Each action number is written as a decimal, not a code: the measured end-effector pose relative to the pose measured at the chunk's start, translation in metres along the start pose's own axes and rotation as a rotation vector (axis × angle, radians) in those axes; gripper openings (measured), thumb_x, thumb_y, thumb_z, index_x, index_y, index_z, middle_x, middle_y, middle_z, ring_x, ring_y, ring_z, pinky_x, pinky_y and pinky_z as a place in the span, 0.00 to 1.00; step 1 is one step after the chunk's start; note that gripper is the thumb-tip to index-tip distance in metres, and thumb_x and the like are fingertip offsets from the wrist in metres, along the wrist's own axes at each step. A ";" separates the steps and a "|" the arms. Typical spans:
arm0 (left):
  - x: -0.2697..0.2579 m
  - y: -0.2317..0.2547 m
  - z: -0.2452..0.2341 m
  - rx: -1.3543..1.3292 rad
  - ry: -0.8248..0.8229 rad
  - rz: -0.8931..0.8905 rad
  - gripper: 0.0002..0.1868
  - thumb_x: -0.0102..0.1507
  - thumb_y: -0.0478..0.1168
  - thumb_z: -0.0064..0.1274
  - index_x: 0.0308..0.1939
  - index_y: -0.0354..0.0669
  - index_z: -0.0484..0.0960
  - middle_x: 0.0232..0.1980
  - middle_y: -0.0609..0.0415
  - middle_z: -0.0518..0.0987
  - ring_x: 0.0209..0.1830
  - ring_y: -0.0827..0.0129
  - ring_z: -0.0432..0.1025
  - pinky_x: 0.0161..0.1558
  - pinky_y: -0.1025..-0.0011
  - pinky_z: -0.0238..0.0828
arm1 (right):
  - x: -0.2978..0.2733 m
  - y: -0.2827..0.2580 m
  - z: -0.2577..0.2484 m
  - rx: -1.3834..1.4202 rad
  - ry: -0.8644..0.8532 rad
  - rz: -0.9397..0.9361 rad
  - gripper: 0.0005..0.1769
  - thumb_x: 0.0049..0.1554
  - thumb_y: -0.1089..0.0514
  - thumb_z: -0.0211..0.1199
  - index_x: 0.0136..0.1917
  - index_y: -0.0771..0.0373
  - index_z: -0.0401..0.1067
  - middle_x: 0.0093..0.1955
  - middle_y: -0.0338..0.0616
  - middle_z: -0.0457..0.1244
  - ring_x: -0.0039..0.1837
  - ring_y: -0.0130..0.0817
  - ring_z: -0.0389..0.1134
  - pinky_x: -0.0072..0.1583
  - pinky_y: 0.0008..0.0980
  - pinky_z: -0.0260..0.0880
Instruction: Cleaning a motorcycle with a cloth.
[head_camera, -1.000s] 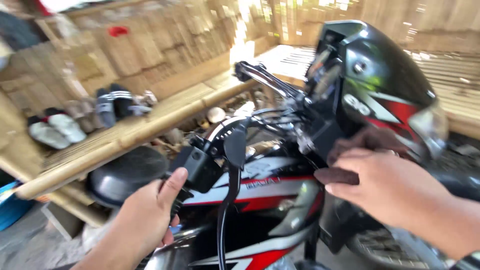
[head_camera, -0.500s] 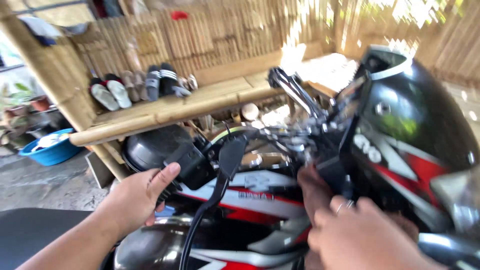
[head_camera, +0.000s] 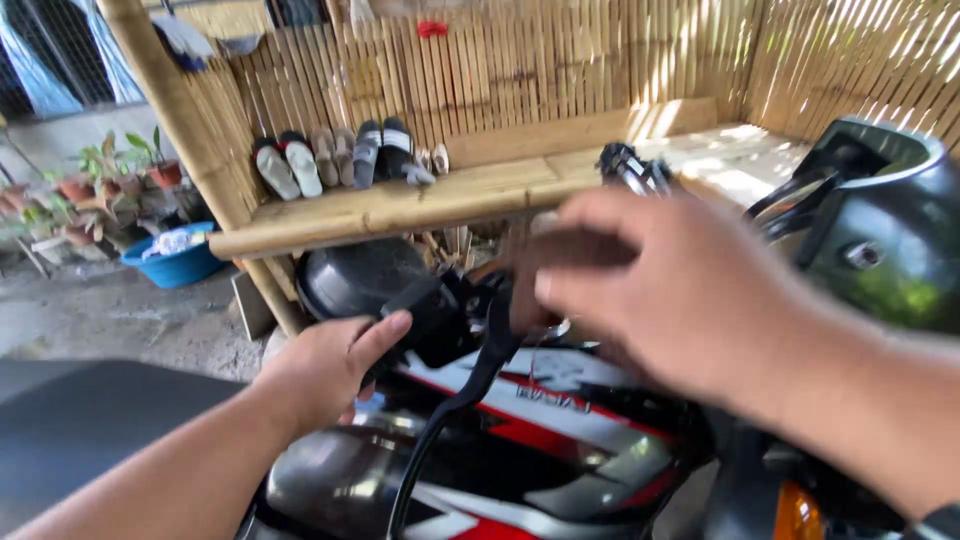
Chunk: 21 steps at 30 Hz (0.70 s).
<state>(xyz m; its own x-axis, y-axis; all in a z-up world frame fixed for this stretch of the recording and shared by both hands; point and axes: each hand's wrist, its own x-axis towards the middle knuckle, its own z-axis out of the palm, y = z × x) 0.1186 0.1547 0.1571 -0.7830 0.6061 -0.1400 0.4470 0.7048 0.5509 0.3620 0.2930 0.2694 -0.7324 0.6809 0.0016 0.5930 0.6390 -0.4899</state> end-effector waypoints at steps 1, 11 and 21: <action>0.000 -0.003 0.003 -0.026 -0.010 0.039 0.44 0.59 0.77 0.32 0.36 0.38 0.82 0.25 0.49 0.80 0.19 0.62 0.76 0.31 0.63 0.76 | 0.010 0.006 0.002 0.026 0.107 -0.114 0.11 0.57 0.50 0.68 0.55 0.44 0.79 0.35 0.38 0.70 0.31 0.25 0.68 0.36 0.27 0.70; 0.006 -0.013 -0.002 -0.194 -0.073 0.107 0.40 0.68 0.64 0.24 0.37 0.31 0.81 0.27 0.45 0.81 0.19 0.60 0.75 0.28 0.61 0.75 | 0.053 -0.022 0.063 -0.285 0.037 -0.181 0.31 0.72 0.51 0.42 0.48 0.77 0.77 0.40 0.67 0.69 0.38 0.55 0.70 0.44 0.47 0.73; -0.041 -0.006 -0.012 -0.015 -0.073 0.145 0.27 0.73 0.61 0.33 0.65 0.49 0.73 0.39 0.42 0.83 0.29 0.51 0.79 0.41 0.59 0.76 | 0.078 0.032 0.097 -0.392 0.283 -0.911 0.44 0.54 0.46 0.56 0.83 0.51 0.54 0.86 0.46 0.46 0.82 0.49 0.48 0.76 0.52 0.43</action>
<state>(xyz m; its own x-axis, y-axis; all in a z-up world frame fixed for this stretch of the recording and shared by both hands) 0.1429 0.1213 0.1694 -0.6770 0.7266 -0.1174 0.5459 0.6027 0.5819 0.2919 0.3318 0.1697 -0.8829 -0.0934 0.4602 -0.0430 0.9920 0.1187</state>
